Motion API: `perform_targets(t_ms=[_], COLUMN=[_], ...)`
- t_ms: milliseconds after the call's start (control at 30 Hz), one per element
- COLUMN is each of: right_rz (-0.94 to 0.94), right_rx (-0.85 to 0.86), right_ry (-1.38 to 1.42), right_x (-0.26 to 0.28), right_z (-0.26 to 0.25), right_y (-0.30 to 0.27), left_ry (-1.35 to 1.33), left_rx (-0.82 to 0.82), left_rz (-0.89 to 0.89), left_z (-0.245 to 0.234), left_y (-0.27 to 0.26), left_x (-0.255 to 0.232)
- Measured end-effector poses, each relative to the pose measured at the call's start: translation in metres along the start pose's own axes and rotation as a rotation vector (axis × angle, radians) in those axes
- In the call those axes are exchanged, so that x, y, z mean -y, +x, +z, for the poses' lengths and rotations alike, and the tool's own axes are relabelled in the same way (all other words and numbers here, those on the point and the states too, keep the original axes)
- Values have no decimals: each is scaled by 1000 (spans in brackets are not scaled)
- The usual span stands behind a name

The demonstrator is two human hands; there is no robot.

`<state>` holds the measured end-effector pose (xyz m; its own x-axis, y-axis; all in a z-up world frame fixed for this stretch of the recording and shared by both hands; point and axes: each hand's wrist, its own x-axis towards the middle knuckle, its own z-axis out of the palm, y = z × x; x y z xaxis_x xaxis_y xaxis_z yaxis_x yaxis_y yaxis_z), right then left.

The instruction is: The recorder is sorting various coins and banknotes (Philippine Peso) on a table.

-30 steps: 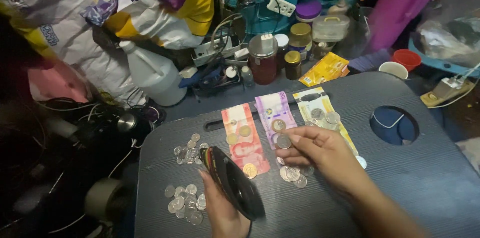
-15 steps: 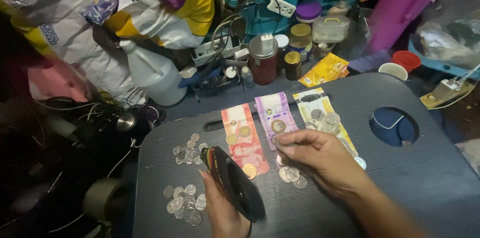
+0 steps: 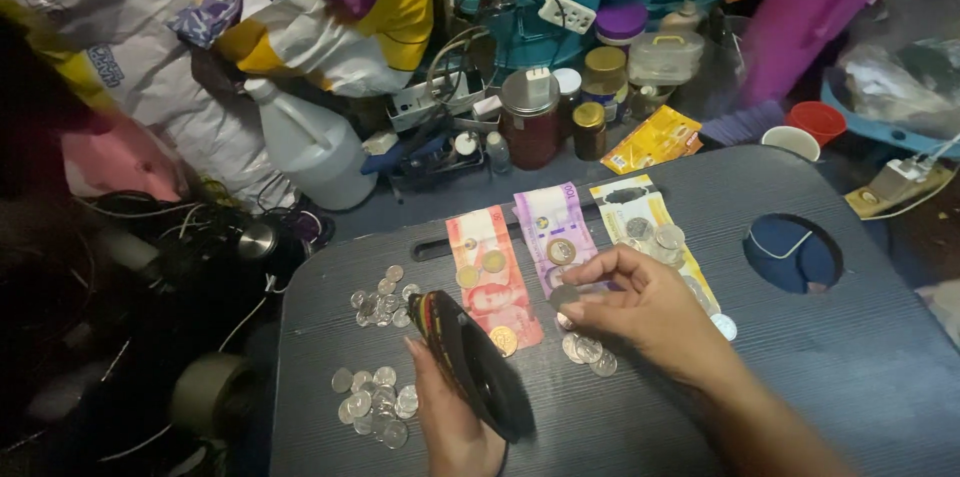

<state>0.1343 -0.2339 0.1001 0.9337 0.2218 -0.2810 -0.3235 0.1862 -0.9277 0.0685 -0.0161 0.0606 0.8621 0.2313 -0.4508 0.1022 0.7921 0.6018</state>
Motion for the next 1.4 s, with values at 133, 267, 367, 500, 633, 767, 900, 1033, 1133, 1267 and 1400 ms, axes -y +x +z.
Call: perform_targets(t_ms=[133, 267, 367, 500, 633, 767, 900, 1033, 1133, 1267, 1400], right_rz=[46, 17, -45, -178, -625, -629, -552, -748, -739, -774, -752], right_rx=[4, 5, 33, 205, 110, 405, 584, 669, 642, 589, 471], right_ry=[-11, -68, -77, -82, -611, -728, -851, -819, -922, -1046, -1066], right_x=[-6, -7, -19, -16, -4, -28, -45, -36, -39, -51, -26], right_z=[0, 8, 15, 38, 71, 101, 140, 155, 159, 159, 157], right_y=[-1, 5, 16, 20, 33, 63, 72, 62, 60, 65, 56], left_ry=[-63, -43, -30, 14, -17, -62, -9, -65, -15, -5, -44], left_rx=[-2, 38, 38, 402, 355, 322, 381, 523, 434, 467, 384], left_rz=[47, 80, 59, 60, 35, -77, -47, -32, -46, -13, -34], left_z=[0, 5, 13, 9, 16, 29, 16, 13, 15, 15, 17], left_y=[1, 3, -4, -17, -30, -50, -55, -57, -57, -57, -53], left_x=[6, 7, 1, 3, 4, -3, 4, 2, -3, -7, -9])
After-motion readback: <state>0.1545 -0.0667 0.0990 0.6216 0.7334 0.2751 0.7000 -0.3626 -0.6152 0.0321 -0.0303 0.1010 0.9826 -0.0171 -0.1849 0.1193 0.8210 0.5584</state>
